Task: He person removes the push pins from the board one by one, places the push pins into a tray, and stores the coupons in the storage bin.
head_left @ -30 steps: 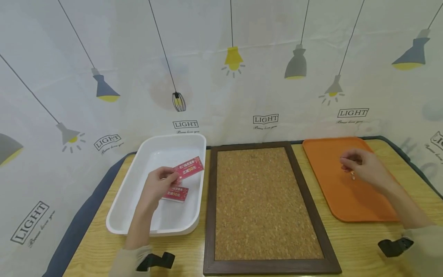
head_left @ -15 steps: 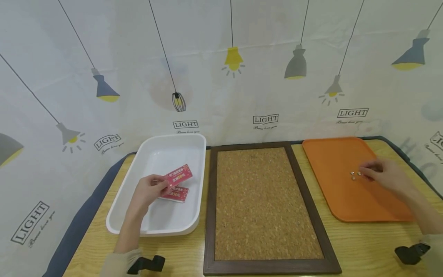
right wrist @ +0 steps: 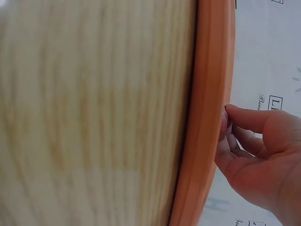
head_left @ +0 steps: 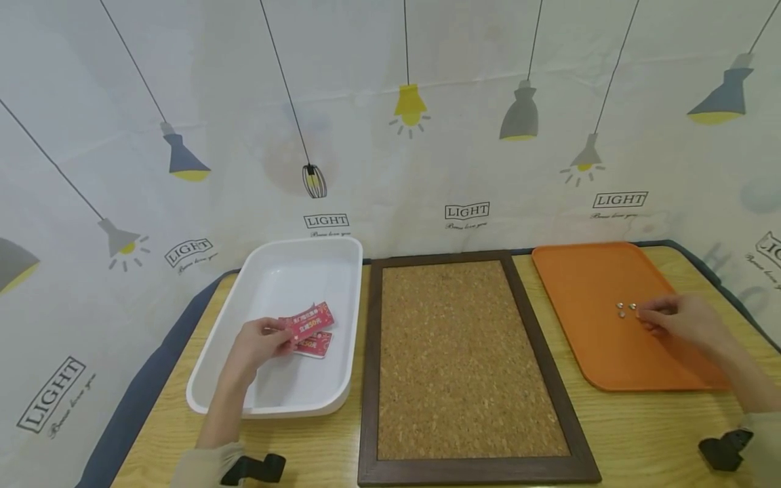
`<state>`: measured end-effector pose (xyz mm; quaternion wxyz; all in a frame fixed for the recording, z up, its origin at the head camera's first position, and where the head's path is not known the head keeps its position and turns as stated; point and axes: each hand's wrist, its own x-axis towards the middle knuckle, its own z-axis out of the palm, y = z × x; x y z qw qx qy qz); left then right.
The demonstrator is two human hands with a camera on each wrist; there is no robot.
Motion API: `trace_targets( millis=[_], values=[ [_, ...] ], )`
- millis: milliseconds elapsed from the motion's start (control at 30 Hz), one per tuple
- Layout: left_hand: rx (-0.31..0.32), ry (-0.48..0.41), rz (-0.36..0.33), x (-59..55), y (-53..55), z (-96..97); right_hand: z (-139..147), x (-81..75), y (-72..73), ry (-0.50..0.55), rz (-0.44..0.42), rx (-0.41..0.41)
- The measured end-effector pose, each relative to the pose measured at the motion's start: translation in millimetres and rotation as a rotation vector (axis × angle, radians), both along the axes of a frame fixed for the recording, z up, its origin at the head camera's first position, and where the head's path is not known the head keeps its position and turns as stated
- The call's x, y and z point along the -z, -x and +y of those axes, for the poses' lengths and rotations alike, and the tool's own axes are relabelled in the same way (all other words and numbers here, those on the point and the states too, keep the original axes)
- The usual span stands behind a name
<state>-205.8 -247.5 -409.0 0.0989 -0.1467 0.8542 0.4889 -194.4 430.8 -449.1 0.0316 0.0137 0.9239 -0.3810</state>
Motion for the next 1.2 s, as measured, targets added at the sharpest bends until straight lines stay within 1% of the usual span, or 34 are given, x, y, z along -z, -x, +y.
trace_targets(
  millis=[167,300,433,600,833,1000,1200],
  values=[
    [0.013,0.004,-0.03,2.8,-1.1,0.6,-0.8,-0.5,1.3,-0.04,-0.029,-0.008],
    [0.031,-0.004,-0.039,2.8,-1.4,2.6,-0.7,-1.4,1.6,-0.063,-0.037,-0.008],
    [0.037,-0.003,-0.044,3.5,-1.0,3.7,-0.7,-1.5,1.1,-0.07,-0.041,-0.002],
    [0.041,0.003,-0.046,4.3,-0.1,1.9,-1.4,-1.5,-0.1,-0.058,-0.032,-0.005],
    [0.034,0.005,-0.036,1.8,-1.0,-2.8,-1.7,-0.5,-0.9,-0.021,-0.017,0.004],
    [0.019,0.006,-0.025,-1.4,-1.5,-5.2,-2.4,-1.0,-2.7,-0.017,0.02,0.035],
    [-0.005,-0.011,-0.017,-6.2,-1.6,-6.4,-4.8,1.3,-3.0,-0.052,0.111,0.073]
  ],
)
